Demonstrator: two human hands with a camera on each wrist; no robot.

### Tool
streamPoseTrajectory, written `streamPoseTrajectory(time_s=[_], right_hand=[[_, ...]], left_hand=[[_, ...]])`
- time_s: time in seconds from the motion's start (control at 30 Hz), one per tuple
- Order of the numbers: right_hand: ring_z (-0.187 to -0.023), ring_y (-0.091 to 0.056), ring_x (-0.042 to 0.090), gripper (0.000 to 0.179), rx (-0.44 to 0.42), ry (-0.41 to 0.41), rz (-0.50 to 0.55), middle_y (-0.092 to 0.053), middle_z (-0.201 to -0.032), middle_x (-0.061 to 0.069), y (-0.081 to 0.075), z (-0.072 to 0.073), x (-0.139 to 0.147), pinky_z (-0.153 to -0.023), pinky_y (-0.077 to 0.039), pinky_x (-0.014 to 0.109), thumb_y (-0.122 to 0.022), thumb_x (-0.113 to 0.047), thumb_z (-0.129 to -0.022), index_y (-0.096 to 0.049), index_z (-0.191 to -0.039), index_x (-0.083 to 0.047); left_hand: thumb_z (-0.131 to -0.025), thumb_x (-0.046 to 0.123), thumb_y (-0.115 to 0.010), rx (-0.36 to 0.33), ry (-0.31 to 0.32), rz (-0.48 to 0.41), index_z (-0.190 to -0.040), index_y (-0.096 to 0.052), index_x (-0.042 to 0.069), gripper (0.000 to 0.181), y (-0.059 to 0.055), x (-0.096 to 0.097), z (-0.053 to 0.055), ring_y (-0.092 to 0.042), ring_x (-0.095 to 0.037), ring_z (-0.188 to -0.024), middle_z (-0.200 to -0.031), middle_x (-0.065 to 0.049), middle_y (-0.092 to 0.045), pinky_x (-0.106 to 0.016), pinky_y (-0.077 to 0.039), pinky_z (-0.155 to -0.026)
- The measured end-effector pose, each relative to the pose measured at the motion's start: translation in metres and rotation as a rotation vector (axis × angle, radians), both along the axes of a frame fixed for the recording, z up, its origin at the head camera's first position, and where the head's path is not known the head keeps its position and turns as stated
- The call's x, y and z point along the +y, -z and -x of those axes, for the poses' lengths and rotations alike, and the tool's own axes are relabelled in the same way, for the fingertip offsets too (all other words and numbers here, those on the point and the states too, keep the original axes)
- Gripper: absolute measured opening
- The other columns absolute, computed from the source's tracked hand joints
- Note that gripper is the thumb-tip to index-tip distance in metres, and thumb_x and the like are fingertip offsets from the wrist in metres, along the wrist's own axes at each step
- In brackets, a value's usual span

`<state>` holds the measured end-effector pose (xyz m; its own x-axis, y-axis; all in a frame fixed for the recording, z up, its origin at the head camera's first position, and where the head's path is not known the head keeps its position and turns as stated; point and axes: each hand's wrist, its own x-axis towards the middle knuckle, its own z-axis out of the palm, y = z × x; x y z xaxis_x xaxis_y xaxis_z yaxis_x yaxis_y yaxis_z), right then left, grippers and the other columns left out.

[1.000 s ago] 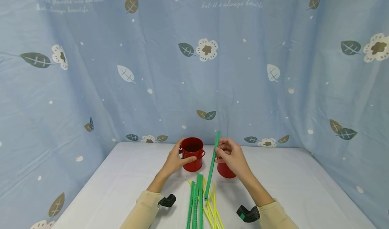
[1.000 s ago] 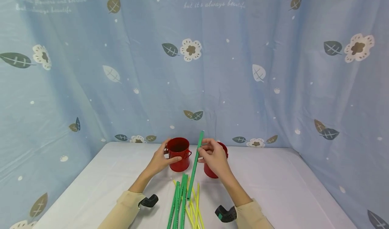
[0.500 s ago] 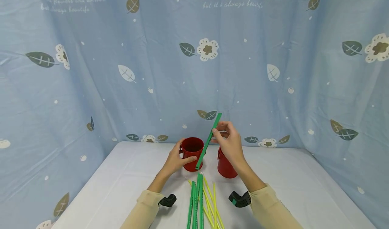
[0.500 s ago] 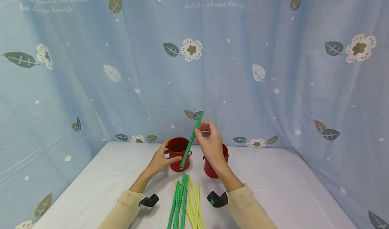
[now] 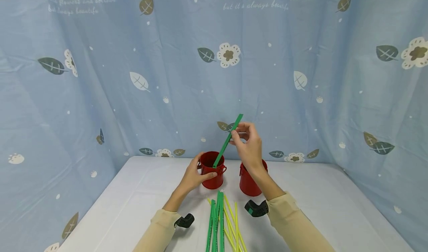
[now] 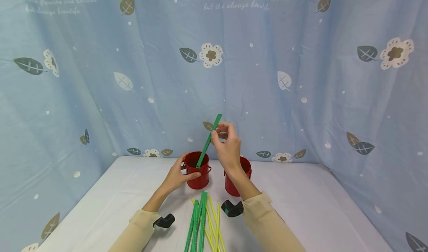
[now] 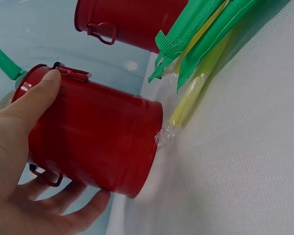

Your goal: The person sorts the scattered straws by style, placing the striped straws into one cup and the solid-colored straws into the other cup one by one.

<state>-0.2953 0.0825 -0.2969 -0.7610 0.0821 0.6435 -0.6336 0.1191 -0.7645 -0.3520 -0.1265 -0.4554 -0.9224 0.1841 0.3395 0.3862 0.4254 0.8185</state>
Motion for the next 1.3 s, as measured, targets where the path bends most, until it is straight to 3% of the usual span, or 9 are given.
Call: streamPoseTrajectory(time_s=[0.23, 0.63, 0.97, 1.3], right_hand=[[-0.089, -0.068, 0.030, 0.024, 0.037, 0.045, -0.039, -0.061, -0.103, 0.016, 0.017, 0.030, -0.002, -0.071, -0.061, 0.032, -0.063, -0.010, -0.095, -0.055, -0.117, -0.003], [-0.090, -0.069, 0.027, 0.022, -0.077, 0.096, -0.130, -0.064, -0.102, 0.014, 0.041, 0.061, -0.014, -0.069, -0.062, 0.038, -0.061, -0.011, -0.096, -0.056, -0.117, -0.007], [-0.090, -0.070, 0.029, 0.025, -0.120, 0.062, -0.168, -0.066, -0.104, 0.015, 0.050, 0.066, -0.027, -0.071, -0.061, 0.045, -0.062, -0.010, -0.096, -0.055, -0.119, -0.006], [-0.083, -0.072, 0.025, 0.025, -0.149, 0.100, -0.272, -0.070, -0.101, 0.012, 0.058, 0.069, -0.034, -0.063, -0.060, 0.026, -0.063, -0.014, -0.096, -0.060, -0.120, -0.010]], left_hand=[[-0.079, 0.037, -0.082, -0.005, 0.002, -0.010, -0.154, -0.029, 0.014, 0.095, 0.000, -0.001, 0.002, -0.053, -0.033, -0.126, -0.148, -0.011, -0.045, -0.051, -0.050, -0.100], [-0.079, 0.036, -0.082, -0.015, -0.002, -0.014, -0.154, -0.028, 0.014, 0.095, 0.001, 0.000, 0.001, -0.053, -0.032, -0.126, -0.147, -0.010, -0.046, -0.050, -0.050, -0.100], [-0.079, 0.037, -0.082, -0.015, 0.003, -0.022, -0.154, -0.027, 0.011, 0.096, -0.002, 0.000, -0.001, -0.053, -0.033, -0.125, -0.146, -0.010, -0.047, -0.051, -0.049, -0.101], [-0.080, 0.037, -0.081, -0.001, 0.007, -0.011, -0.154, -0.028, 0.012, 0.094, 0.001, -0.001, -0.001, -0.054, -0.031, -0.125, -0.145, -0.009, -0.048, -0.050, -0.050, -0.101]])
